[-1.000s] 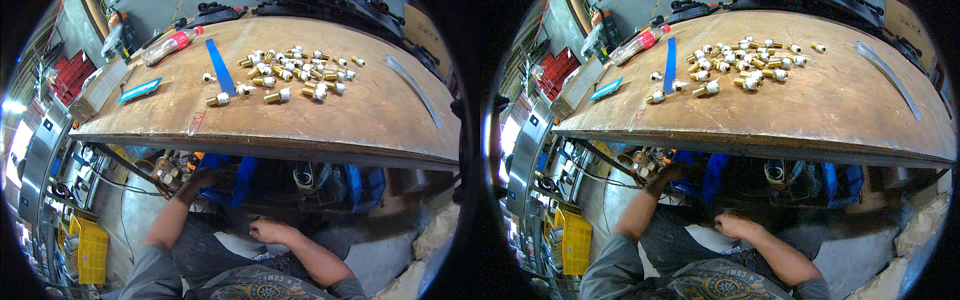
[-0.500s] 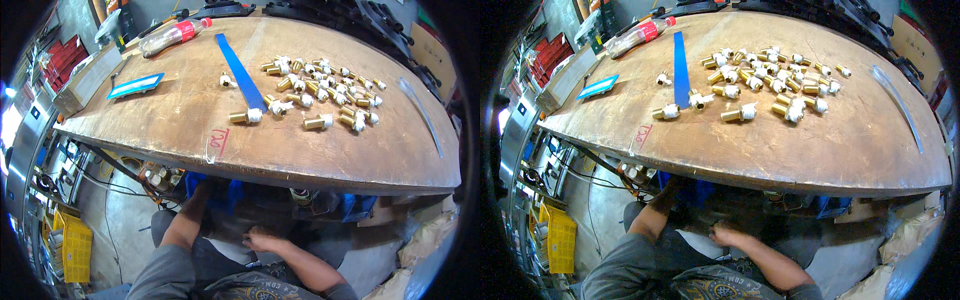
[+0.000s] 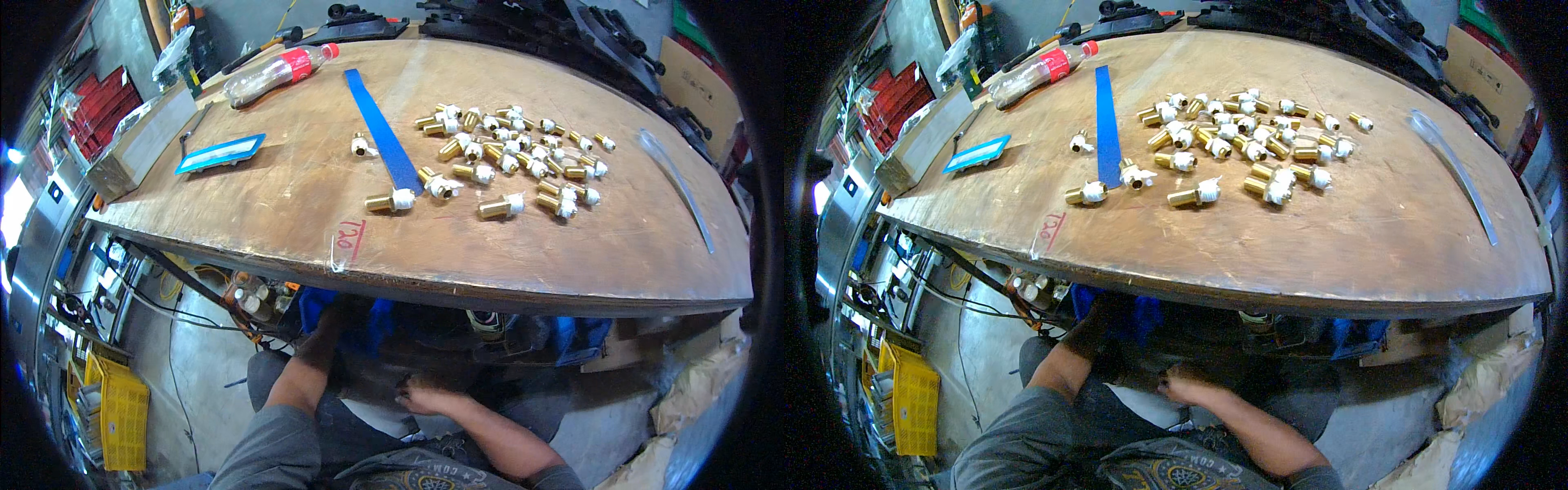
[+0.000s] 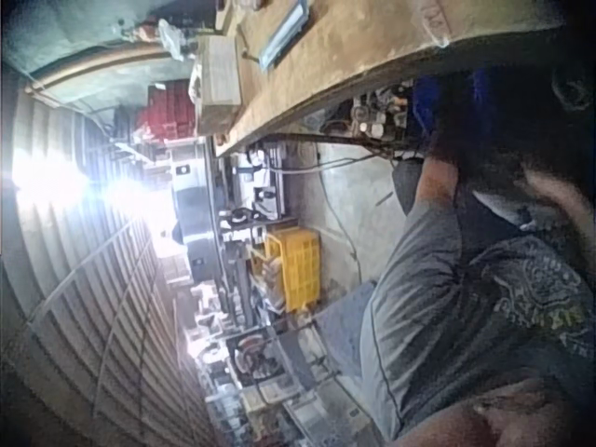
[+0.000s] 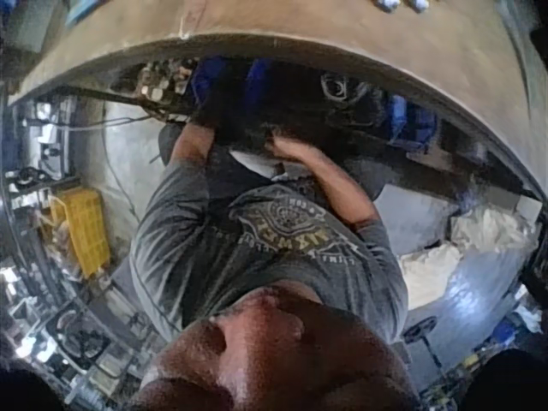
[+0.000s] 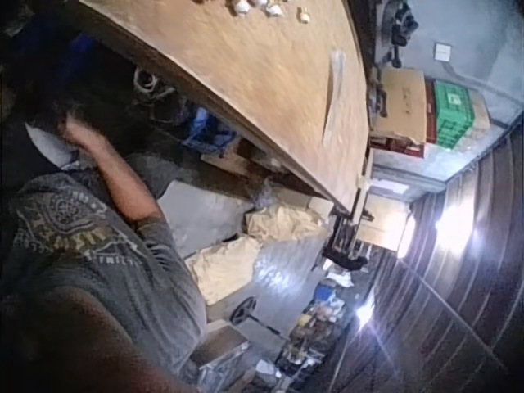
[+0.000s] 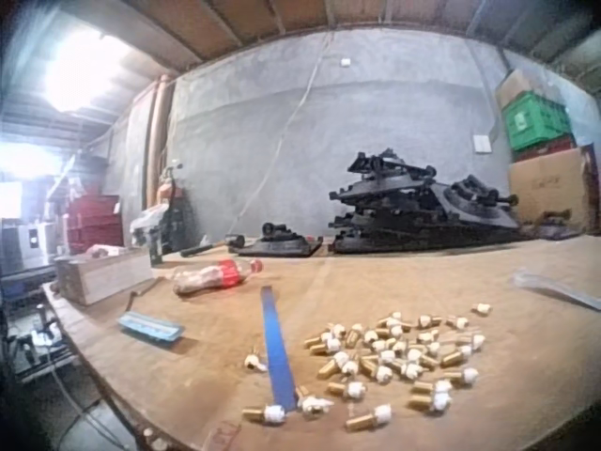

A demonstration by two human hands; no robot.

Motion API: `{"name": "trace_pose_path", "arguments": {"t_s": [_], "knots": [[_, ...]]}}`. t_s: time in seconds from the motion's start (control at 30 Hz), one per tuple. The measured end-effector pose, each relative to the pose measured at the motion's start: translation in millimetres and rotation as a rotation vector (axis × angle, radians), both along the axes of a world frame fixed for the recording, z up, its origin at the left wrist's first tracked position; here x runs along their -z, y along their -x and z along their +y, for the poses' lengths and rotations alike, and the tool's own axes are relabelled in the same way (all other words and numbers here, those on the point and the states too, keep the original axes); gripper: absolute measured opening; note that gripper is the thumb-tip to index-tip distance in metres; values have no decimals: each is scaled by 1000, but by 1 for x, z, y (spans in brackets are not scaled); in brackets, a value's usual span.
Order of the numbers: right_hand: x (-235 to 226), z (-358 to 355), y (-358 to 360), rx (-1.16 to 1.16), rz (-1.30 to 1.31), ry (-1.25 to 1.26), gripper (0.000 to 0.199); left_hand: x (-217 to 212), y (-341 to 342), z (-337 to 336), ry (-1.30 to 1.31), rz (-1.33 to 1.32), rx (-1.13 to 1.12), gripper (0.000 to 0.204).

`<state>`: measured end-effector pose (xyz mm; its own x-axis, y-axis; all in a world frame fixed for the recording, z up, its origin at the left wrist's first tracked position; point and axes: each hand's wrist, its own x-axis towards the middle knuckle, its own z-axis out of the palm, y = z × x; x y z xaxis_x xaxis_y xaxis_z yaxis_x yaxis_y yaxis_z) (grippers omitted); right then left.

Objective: The person sits under a workbench and repeatedly picks up brass fittings, applies sealant from a tube, and places them on the table. The person handles the fittings one at a time, applying the sealant to the threads before setting them down.

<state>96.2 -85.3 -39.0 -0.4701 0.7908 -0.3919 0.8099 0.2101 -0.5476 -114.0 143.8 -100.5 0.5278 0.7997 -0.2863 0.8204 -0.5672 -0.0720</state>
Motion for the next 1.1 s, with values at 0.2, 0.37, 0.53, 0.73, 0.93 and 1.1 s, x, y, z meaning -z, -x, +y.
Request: {"name": "trace_pose_path", "arguments": {"t_s": [0.2, 0.37, 0.53, 0.73, 0.93, 1.1], "knots": [[-13, 2, -1, 73, 123, 78, 37, -10, 5, -5, -140, -60, 80, 37], [-13, 10, 4, 80, 199, -7, 33, -39, 17, -10, -395, -171, 204, 36], [-37, 24, -13, 215, 354, -287, 23, -88, 6, -21, -706, -431, 465, 35], [-91, 24, -15, 339, 748, -47, 23, -148, 16, -102, 254, -764, 288, 32], [-88, -3, -5, 459, 791, 149, 25, -137, -14, -162, 962, -1384, -320, 18], [-87, -2, -9, 503, 841, -136, 18, -128, -33, -168, 1011, -1592, -372, 17]]}}
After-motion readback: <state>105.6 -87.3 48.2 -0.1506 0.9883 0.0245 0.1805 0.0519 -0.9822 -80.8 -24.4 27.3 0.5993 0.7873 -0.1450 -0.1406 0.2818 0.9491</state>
